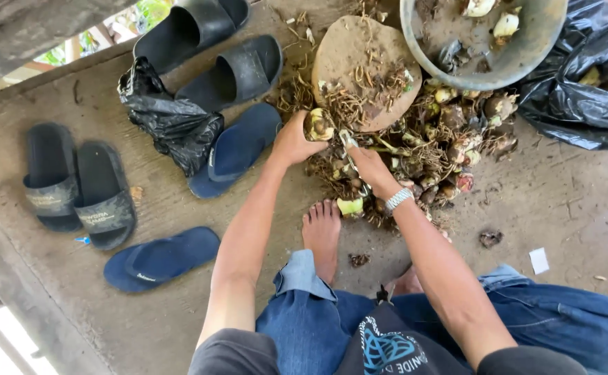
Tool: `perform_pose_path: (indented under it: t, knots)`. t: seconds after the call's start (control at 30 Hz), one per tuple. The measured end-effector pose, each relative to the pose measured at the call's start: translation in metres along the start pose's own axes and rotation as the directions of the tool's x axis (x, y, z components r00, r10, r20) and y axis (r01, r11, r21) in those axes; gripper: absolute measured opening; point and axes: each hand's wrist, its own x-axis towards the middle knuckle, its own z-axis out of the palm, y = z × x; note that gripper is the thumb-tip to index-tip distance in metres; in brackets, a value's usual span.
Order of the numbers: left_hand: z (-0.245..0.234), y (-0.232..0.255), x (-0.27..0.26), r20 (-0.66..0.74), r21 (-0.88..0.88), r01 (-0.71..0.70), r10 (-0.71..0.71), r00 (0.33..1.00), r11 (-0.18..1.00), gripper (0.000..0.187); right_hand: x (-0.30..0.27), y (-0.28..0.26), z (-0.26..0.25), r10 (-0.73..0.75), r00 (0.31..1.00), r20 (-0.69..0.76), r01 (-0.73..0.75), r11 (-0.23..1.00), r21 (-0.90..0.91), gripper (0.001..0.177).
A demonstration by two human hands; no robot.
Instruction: A person uses a small knife to peel and slice a pile of bulbs or rhizomes on a wooden surface.
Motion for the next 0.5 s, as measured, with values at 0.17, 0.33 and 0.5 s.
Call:
perform_pose_path:
  t: [0.17,0.33,0.5]
  knots:
    - [0.028,-0.027,-0.004,-0.1,-0.24,-0.003,-0.022,0.995,0.971,0.091,-0.002,0.027,-0.009,-0.296,0.949,-0.107,0.244,0.906,-0.347,0.051]
    - [0.043,-0.012,-0.002,-0.179,-0.389,-0.045,-0.028,0.983,0.92,0.084,-0.022,0.002,0.007,-0.552,0.818,-0.163,0.435,0.778,-0.454,0.049]
    - [0.067,-0.003,0.015,-0.167,-0.365,0.026,-0.093,0.982,0.931,0.092,-0.025,-0.034,0.0,-0.599,0.795,-0.096,0.431,0.67,-0.604,0.055]
